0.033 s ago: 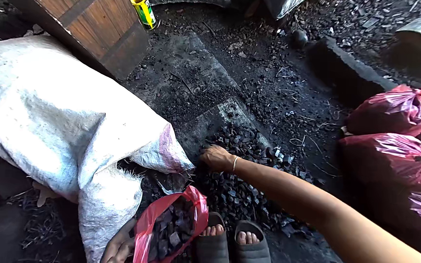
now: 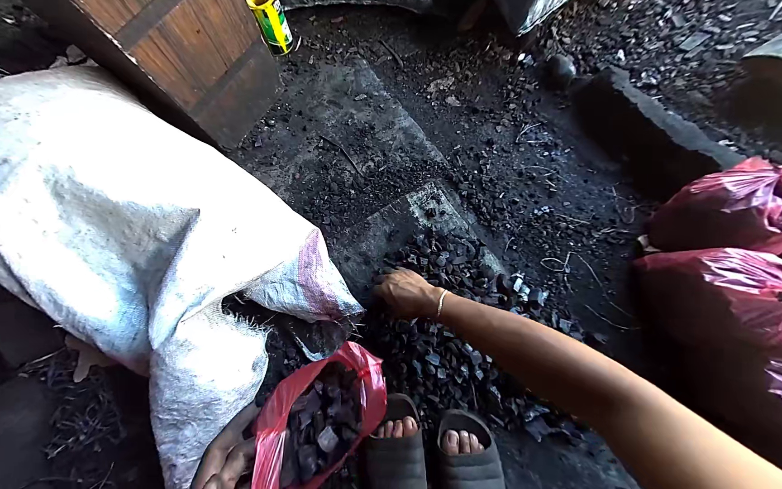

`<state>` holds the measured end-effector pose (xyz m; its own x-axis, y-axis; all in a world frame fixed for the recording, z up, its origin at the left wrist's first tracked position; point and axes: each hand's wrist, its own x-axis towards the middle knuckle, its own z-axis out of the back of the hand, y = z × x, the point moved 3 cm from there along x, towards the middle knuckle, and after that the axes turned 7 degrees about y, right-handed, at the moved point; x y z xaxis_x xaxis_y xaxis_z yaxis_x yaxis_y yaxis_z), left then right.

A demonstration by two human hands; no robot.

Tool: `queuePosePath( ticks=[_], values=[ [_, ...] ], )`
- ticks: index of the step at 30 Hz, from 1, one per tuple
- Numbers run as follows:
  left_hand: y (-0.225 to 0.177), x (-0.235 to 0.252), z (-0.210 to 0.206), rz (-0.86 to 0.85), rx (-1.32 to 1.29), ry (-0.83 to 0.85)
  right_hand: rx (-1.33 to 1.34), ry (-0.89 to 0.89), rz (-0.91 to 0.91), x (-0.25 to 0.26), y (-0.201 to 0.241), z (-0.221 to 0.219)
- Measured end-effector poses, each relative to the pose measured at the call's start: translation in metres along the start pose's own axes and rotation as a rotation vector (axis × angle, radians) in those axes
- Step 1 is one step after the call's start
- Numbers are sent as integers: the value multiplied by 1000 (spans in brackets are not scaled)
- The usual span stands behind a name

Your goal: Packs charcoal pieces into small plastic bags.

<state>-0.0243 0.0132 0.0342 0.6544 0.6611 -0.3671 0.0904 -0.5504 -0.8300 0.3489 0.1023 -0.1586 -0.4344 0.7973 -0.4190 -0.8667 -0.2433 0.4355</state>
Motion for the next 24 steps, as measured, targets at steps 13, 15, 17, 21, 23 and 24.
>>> queuePosePath(
  ticks=[13,15,17,21,23,24],
  values=[
    [-7,4,-11,-75,33,-28,106,-353,346,-64,92,90],
    [-8,0,-3,-83,25,-46,46,-269,241,-48,64,60],
    [-8,0,0,-87,8,-43,-20,-146,213,-40,58,17],
    [-7,7,-4,-85,11,-28,-105,-38,128,-31,61,-40],
    [-7,7,-5,-81,24,-22,-117,-66,128,-29,60,-47],
    [-7,6,-5,-84,31,-27,-111,-78,140,-29,60,-45]
  ],
)
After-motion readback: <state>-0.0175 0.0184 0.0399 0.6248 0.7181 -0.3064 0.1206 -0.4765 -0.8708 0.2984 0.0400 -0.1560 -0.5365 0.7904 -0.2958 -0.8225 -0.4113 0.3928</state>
